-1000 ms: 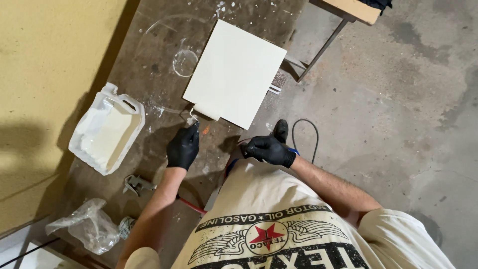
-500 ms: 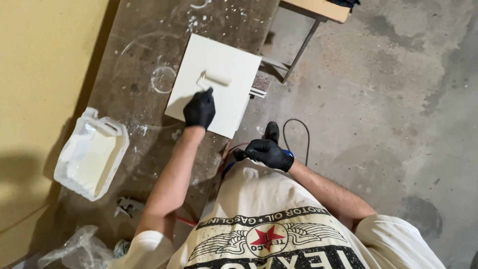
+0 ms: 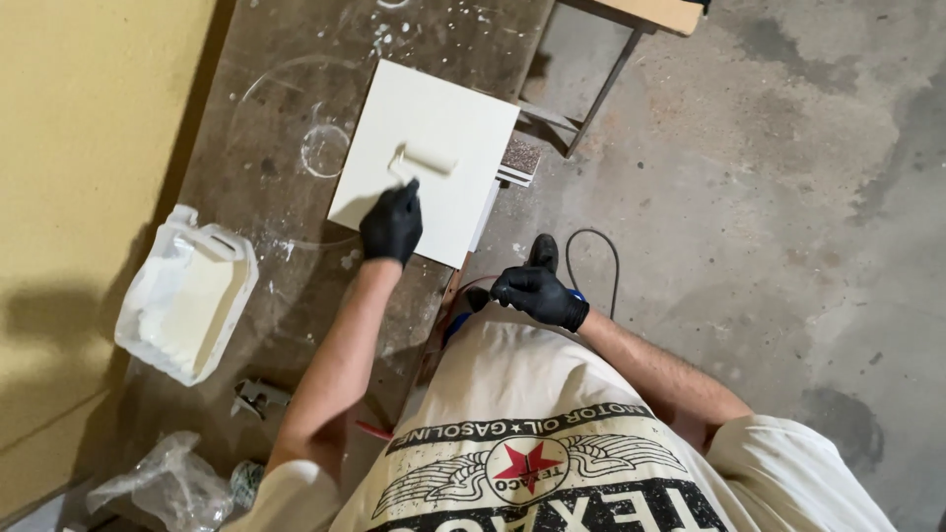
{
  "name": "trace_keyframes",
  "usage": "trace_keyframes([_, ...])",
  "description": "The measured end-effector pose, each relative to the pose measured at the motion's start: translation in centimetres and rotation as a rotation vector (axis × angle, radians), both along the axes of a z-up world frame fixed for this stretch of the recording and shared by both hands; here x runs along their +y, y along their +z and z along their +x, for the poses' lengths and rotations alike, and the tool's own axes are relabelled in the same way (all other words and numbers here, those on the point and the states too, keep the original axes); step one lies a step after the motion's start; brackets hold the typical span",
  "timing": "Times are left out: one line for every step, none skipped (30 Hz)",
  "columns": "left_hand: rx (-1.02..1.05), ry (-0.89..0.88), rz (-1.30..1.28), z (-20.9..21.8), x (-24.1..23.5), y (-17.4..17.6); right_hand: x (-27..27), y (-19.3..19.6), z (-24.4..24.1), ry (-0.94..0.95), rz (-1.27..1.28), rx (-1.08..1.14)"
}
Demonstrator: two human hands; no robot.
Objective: Painting a wooden board with a roller and using an air blow gun in a workshop
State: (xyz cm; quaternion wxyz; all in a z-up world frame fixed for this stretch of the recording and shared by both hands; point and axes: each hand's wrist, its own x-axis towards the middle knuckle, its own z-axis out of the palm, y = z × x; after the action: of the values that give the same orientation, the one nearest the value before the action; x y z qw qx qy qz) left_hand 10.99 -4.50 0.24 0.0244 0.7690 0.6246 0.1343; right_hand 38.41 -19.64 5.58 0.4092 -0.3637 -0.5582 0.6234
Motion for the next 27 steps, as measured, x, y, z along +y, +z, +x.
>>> trace_keyframes([0.069,-0.032,0.089,-1.3,-2.3,0.9,0.0,-0.5,-0.3,0.025,0.003,-0.007])
trace_keyframes([0.139,-0.063,0.174,-2.6,-4.9,1.8,0.0,-1.0,-0.5,0.052,0.004,-0.015])
trace_keyframes([0.141,-0.053,0.170,-3.5,-6.7,2.7,0.0,-0.7,-0.8,0.062,0.001,-0.014])
trace_keyframes([0.135,-0.038,0.132,-4.3,-8.5,3.6,0.1,-0.5,-1.1,0.080,0.016,-0.007])
trace_keyframes([0.129,-0.024,0.094,-5.1,-10.3,4.6,0.3,-0.3,-1.3,0.098,0.032,0.001])
trace_keyframes([0.130,-0.015,0.093,-5.9,-11.3,4.7,0.0,-0.8,-1.6,0.107,0.031,0.001])
trace_keyframes([0.088,0.010,0.051,-6.6,-12.3,4.8,-0.3,-1.4,-1.9,0.111,0.013,0.006])
trace_keyframes([0.046,0.031,0.008,-7.3,-13.3,5.0,-0.6,-2.0,-2.1,0.110,-0.007,0.010])
trace_keyframes([0.047,0.035,0.006,-7.4,-14.0,5.9,-0.7,-1.3,-2.4,0.115,-0.010,0.010])
trace_keyframes([0.033,0.036,0.003,-7.5,-14.4,6.7,-0.7,-0.7,-2.5,0.115,-0.007,0.028])
trace_keyframes([0.019,0.036,0.001,-7.4,-14.9,7.5,-0.6,0.0,-2.5,0.116,-0.005,0.045])
trace_keyframes([0.018,0.034,0.001,-7.1,-14.9,7.6,-0.7,0.4,-2.6,0.114,-0.005,0.044])
trace_keyframes([0.014,0.037,-0.012,-6.7,-15.0,7.7,-0.9,0.9,-2.6,0.096,-0.048,0.030])
trace_keyframes([0.010,0.039,-0.025,-6.3,-15.0,7.8,-1.0,1.3,-2.6,0.075,-0.091,0.015])
trace_keyframes([0.009,0.035,-0.025,-5.9,-14.9,7.7,-1.1,1.8,-2.4,0.071,-0.091,0.014])
trace_keyframes([0.015,0.015,0.000,-5.4,-14.6,7.6,-1.0,2.3,-2.1,0.065,-0.128,0.018])
trace_keyframes([0.022,-0.004,0.026,-4.8,-14.1,7.5,-0.9,2.8,-1.8,0.060,-0.166,0.022])
trace_keyframes([0.018,-0.018,0.028,-4.6,-13.5,6.3,-1.0,2.2,-1.5,0.046,-0.163,0.020])
trace_keyframes([0.095,-0.038,0.056,-4.3,-12.8,5.2,-1.1,1.6,-1.1,0.021,-0.162,-0.001])
trace_keyframes([0.172,-0.056,0.082,-4.0,-12.2,4.1,-1.2,1.1,-0.7,-0.002,-0.164,-0.020])
trace_keyframes([0.169,-0.069,0.083,-2.9,-10.6,3.3,-1.4,0.8,-0.2,-0.015,-0.165,-0.021])
trace_keyframes([0.116,-0.070,0.084,-2.0,-8.9,2.6,-1.4,0.5,0.1,-0.022,-0.130,-0.035])
trace_keyframes([0.063,-0.070,0.085,-1.1,-7.3,1.9,-1.4,0.2,0.5,-0.030,-0.096,-0.050])
trace_keyframes([0.062,-0.078,0.086,0.2,-5.1,1.5,-1.2,0.7,0.8,-0.038,-0.095,-0.050])
trace_keyframes([0.046,-0.047,-0.018,1.6,-3.0,1.2,-1.1,1.2,1.1,-0.054,-0.068,-0.049])
trace_keyframes([0.030,-0.015,-0.122,3.0,-0.8,0.8,-0.9,1.6,1.4,-0.070,-0.041,-0.048])
trace_keyframes([0.029,-0.023,-0.121,4.2,1.6,-0.4,-0.9,1.4,1.7,-0.078,-0.040,-0.049])
